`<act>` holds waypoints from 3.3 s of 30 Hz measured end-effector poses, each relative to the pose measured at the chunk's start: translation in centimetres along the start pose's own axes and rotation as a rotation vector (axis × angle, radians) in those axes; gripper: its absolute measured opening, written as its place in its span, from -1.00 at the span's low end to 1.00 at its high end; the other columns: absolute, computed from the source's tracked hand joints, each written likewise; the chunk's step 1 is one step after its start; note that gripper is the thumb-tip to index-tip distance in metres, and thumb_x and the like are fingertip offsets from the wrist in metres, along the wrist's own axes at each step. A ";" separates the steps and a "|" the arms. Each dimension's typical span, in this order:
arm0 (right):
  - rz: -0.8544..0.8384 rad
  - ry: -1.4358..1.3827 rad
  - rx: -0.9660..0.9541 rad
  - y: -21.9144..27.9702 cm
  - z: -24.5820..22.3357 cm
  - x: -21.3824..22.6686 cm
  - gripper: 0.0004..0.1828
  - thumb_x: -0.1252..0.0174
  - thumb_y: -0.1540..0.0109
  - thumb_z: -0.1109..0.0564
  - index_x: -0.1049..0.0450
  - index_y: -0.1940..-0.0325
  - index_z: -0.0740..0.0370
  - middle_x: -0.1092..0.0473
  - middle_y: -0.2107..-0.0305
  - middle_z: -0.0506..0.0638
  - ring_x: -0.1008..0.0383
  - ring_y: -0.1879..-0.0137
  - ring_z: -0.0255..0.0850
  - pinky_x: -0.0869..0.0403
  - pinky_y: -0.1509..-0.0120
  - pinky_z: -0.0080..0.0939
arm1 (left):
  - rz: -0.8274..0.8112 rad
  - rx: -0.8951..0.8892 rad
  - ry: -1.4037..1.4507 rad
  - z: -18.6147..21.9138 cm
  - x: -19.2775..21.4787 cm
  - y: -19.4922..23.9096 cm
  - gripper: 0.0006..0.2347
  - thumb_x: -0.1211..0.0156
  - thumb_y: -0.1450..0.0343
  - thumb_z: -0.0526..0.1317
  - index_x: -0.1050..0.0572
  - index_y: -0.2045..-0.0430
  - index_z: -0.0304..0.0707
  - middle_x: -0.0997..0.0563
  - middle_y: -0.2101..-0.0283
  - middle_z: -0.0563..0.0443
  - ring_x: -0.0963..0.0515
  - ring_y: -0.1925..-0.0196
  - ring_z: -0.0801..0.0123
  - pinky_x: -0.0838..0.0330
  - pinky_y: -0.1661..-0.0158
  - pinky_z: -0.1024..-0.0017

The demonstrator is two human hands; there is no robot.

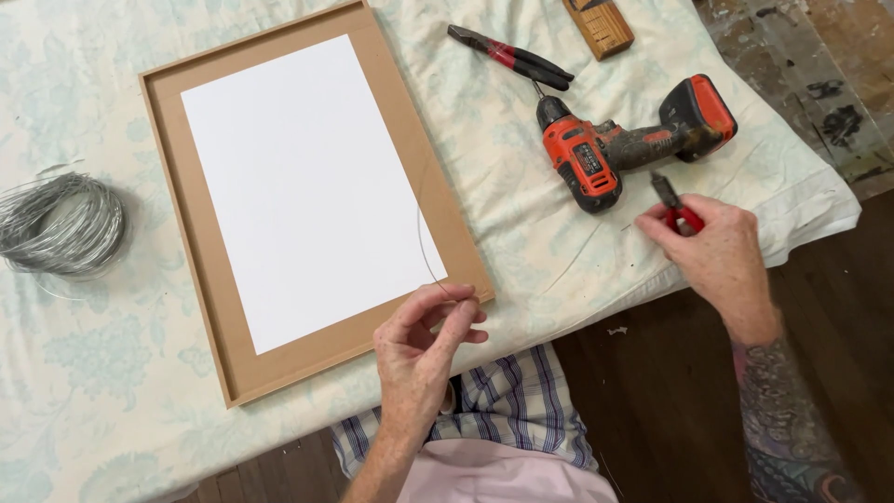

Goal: Measuring, cutting, and attaching a hanging wire to the back of a picture frame.

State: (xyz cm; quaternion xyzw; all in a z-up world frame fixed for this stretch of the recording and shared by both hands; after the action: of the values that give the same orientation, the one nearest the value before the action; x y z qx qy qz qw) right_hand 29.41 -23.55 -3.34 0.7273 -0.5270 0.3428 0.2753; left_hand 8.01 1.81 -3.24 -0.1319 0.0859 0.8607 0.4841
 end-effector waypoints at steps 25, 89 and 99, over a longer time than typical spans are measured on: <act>-0.192 0.690 0.347 -21.5 -15.7 -10.5 -0.32 0.01 -0.33 -0.41 -0.48 -0.15 0.22 -0.48 0.00 0.24 -0.48 -0.08 0.21 -0.47 -0.05 0.27 | 0.072 0.019 0.137 4.0 2.3 -0.4 -0.79 -0.19 -0.47 -0.29 -0.63 0.08 -0.41 -0.67 0.23 -0.12 -0.69 0.22 0.34 -0.76 0.24 0.40; -0.139 -0.834 0.440 10.4 -21.9 -9.5 -0.63 0.11 -0.39 -0.08 -0.42 0.04 0.25 -0.61 0.25 0.12 -0.65 0.08 -0.13 -0.60 -0.11 -0.16 | 0.292 -1.349 -1.085 23.5 -2.5 9.1 -0.92 -0.27 -0.47 -0.41 -0.58 0.32 -0.55 -0.68 0.35 -0.18 -0.75 0.38 0.20 -0.76 0.28 0.38; 0.312 -0.591 1.012 10.5 -28.8 -3.5 -0.83 0.03 -0.42 0.12 -0.38 -0.03 0.23 -0.44 0.03 0.13 -0.51 -0.02 -0.12 -0.50 -0.14 -0.21 | 0.197 -1.392 -1.262 26.0 -5.0 11.4 -0.92 -0.16 -0.53 -0.37 -0.58 0.26 -0.43 -0.64 0.33 -0.09 -0.72 0.34 0.26 -0.56 0.37 0.42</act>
State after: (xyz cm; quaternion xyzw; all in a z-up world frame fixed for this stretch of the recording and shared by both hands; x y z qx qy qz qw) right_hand 12.68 -2.64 12.03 0.7464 -0.4531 0.3708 -0.3164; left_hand -2.98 -0.99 23.28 0.1067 -0.7144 0.6681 0.1787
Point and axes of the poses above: each hand's wrist, its own y-axis away from the middle knuckle, its own x-axis out of the back of the hand, z = x × y, the point moved 7 cm from there along -y, towards the middle knuckle
